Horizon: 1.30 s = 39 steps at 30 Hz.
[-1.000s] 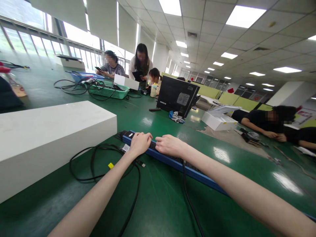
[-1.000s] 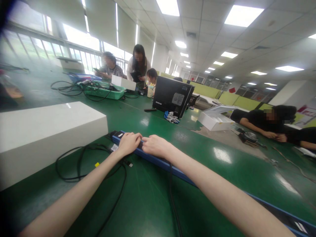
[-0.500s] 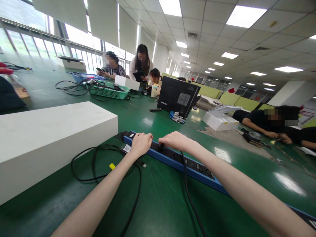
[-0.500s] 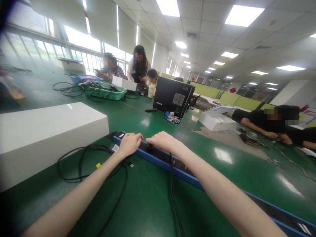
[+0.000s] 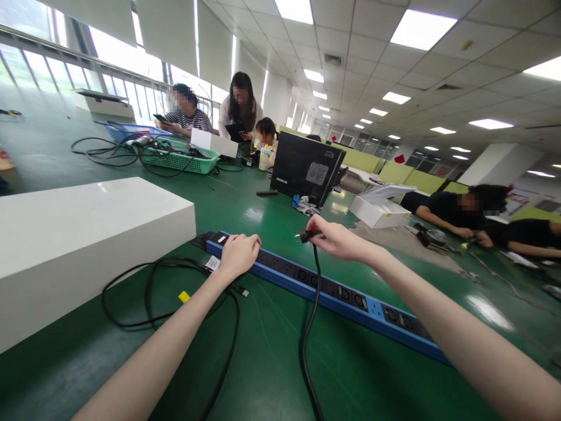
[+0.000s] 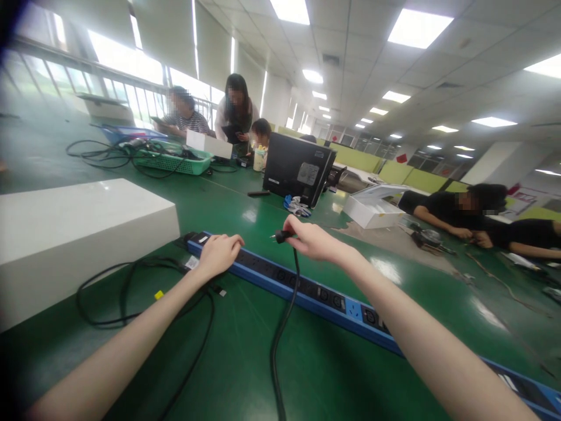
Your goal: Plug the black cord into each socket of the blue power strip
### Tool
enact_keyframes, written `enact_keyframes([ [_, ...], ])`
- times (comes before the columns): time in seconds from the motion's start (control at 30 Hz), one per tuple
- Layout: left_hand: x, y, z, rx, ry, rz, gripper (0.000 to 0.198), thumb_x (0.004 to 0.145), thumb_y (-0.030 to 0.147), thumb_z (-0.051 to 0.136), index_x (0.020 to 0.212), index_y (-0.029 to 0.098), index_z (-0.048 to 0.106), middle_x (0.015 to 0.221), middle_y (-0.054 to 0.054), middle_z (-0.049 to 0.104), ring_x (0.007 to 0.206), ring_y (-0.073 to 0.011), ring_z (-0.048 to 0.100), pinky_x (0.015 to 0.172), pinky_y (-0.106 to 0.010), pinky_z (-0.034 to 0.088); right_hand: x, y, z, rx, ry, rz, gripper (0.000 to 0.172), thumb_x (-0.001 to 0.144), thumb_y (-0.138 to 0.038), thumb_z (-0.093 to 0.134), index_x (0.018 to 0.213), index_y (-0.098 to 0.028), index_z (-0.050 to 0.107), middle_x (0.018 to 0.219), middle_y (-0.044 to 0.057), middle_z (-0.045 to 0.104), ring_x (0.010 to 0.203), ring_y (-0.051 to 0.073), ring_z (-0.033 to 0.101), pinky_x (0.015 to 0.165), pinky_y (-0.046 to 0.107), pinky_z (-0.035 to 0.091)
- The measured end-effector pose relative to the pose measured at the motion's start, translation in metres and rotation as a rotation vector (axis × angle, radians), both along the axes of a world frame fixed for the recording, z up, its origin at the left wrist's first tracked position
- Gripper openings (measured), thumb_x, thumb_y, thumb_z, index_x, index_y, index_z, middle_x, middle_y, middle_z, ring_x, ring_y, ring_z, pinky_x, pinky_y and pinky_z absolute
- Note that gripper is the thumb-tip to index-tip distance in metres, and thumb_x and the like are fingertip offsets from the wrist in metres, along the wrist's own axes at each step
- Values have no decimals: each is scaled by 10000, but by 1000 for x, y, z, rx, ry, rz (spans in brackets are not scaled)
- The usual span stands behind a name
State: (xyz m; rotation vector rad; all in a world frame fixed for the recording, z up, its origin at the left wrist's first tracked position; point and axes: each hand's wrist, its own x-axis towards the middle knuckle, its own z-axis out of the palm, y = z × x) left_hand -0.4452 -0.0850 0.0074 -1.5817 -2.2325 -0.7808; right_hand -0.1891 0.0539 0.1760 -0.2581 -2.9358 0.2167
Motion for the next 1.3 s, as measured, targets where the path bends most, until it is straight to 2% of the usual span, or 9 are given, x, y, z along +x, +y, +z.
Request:
enact_keyframes([
  [0.1,-1,1,-2,-2,1,-1,320,978,310,401,957,259,716,849,-60,739,884,-227,653,925,-373,388,18,1,-4,16,-110,5,211,995,-306,537,1188,-230,501,1019,43,711,843,179,647,733,278,440],
  [0.23,-1,1,-2,-9,1,6,318,977,317,406,957,258,717,858,-60,742,883,-224,651,926,-369,390,27,2,-3,326,-223,20,166,992,-227,531,1157,-233,542,1034,47,688,836,179,635,677,266,390],
  [0.33,-1,1,-1,-11,-1,10,322,980,323,402,952,259,717,852,-58,742,888,-220,653,927,-366,393,18,-8,-5,540,-260,76,160,988,-140,502,1116,-214,563,1020,57,664,851,176,617,631,262,355],
  [0.43,0,0,-1,-13,2,10,326,981,327,400,958,261,718,860,-59,744,891,-221,652,927,-368,395,-2,-25,-13,628,-292,193,180,999,-103,478,1115,-207,568,1000,54,650,889,174,600,640,264,364],
  [0.53,0,-1,-1,-14,8,10,328,981,326,401,969,262,722,870,-63,746,888,-224,650,928,-371,395,-19,-39,-24,646,-345,301,136,1028,-143,475,1098,-195,578,977,53,647,878,171,591,668,270,384],
  [0.67,0,-1,-2,-8,11,11,335,981,321,396,969,261,725,876,-68,746,890,-229,651,933,-378,390,-28,-45,-32,642,-364,338,109,1035,-178,491,1074,-188,593,962,51,655,863,171,591,664,271,380],
  [1.03,0,0,-1,-4,6,13,319,976,321,404,955,258,716,860,-65,742,893,-223,651,931,-370,386,-37,-42,-23,530,-374,276,131,996,-128,534,1039,-208,627,1014,39,700,934,154,647,638,243,371],
  [1.3,0,-2,0,-14,14,8,328,978,323,396,958,259,717,880,-68,745,895,-226,652,923,-372,396,-49,-40,-27,590,-415,323,90,996,-150,559,1003,-194,637,934,41,694,890,163,648,629,249,383],
])
